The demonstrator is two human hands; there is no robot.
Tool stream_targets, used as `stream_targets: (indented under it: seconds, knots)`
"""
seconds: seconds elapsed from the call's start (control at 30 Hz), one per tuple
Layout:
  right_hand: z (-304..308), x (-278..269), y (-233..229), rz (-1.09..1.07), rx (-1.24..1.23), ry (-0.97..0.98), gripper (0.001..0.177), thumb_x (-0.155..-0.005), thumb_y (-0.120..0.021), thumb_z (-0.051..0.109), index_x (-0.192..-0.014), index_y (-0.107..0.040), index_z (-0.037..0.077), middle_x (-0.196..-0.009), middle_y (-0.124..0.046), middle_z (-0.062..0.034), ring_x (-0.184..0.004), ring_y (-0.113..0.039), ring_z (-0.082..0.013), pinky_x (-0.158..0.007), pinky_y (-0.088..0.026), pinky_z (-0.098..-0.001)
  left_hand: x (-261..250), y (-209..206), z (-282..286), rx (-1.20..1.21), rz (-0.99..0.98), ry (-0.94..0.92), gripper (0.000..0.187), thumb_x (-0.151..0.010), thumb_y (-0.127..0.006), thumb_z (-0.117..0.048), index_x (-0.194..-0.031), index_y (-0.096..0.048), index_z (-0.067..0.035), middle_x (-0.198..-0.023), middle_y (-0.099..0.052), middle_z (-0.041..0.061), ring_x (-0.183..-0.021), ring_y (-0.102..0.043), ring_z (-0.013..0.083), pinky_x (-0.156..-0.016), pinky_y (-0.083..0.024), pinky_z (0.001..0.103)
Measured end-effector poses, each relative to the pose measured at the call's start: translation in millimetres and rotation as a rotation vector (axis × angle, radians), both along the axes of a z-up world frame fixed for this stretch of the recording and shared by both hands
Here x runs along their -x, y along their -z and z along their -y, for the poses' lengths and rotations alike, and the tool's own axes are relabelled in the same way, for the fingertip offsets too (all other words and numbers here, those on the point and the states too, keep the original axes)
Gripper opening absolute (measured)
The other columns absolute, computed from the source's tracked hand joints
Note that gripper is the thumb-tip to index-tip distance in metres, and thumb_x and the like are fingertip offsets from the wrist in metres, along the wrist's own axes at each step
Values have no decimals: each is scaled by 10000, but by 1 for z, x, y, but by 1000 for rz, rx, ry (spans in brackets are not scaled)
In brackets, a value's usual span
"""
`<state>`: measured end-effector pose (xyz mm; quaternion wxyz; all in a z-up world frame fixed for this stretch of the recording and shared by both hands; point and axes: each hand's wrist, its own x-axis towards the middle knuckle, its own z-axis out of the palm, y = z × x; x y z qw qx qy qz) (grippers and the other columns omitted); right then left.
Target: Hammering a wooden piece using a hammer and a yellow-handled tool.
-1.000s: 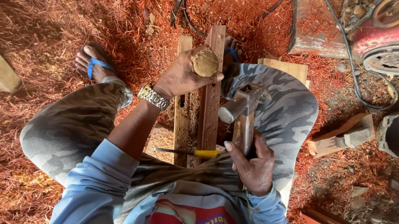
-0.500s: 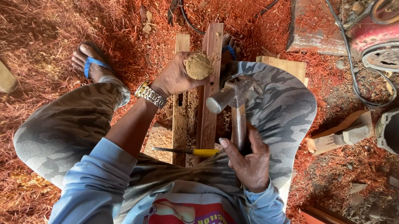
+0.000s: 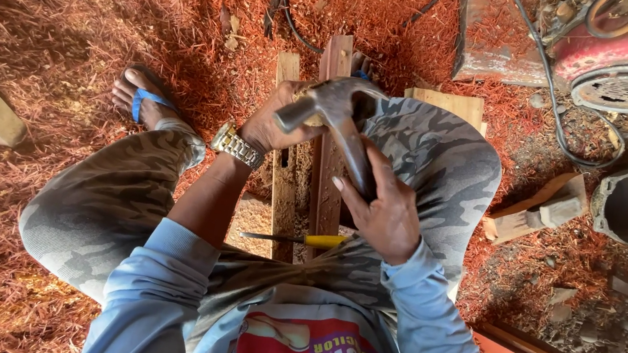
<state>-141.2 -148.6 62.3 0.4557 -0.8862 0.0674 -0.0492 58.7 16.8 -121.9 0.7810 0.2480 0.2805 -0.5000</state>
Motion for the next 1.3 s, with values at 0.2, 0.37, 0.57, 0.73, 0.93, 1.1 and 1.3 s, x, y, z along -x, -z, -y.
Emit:
stream_targets:
  seconds: [0.2, 0.37, 0.57, 0.73, 0.93, 1.1, 1.3]
  knots:
    - [-13, -11, -33, 196, 277, -174, 668, -985, -763, 175, -1512, -423, -55, -1359, -629, -318, -1162, -717, -419, -891, -653, -451, 4, -4, -4, 573, 517, 54, 424, -973, -763, -299, -1218, -621, 16, -1176, -630, 172, -1081, -652, 269, -1070, -558, 487]
    - [-19, -16, -28, 222, 231, -88, 634, -1027, -723, 132, -1549, -408, -41, -1409, -624, -316, -1179, -720, -416, -908, -661, -430, 7, -74, -4, 137, 27, -22, 463, -784, -701, -414, -1119, -593, -112, -1091, -714, 140, -1002, -708, 237, -879, -590, 469]
    - [-16, -10, -37, 192, 408, -136, 682, -1014, -714, 201, -1564, -366, -2, -1372, -641, -305, -1130, -730, -411, -846, -651, -444, 12, 2, 1, 703, 614, 16, 507, -1049, -686, -342, -1442, -580, -40, -1081, -672, 83, -793, -634, 91, -636, -583, 214]
    - [-16, -14, -26, 51, 349, -85, 675, -1041, -711, 185, -1593, -360, 19, -1304, -683, -272, -1011, -762, -383, -755, -660, -447, 1, -16, -10, -2, 1198, 282, 298, -1022, -718, -333, -1123, -607, -76, -1033, -686, 80, -821, -668, 153, -789, -653, 306]
    - [-26, -6, -45, 97, 304, -105, 686, -1022, -710, 179, -1591, -349, 50, -1351, -669, -283, -977, -765, -386, -725, -662, -443, 14, -15, -29, 11, 1429, 230, 509, -930, -752, -427, -1239, -552, -75, -1039, -686, 55, -921, -700, 167, -868, -659, 338]
    - [-22, -21, -27, 295, 408, -84, 688, -1020, -707, 177, -1605, -357, 84, -1294, -685, -268, -987, -771, -388, -785, -667, -441, -20, -27, -22, -391, 1998, 258, 551, -894, -802, -313, -1288, -529, -39, -1224, -637, 137, -1071, -653, 226, -928, -597, 399]
    - [-23, -12, -46, 101, 325, -160, 698, -1016, -718, 152, -1594, -346, 29, -1084, -732, -283, -774, -771, -307, -570, -654, -385, 24, -43, -27, -452, 1808, 417, 721, -803, -804, -305, -1397, -496, -36, -1449, -538, 213, -1285, -569, 273, -1053, -531, 475]
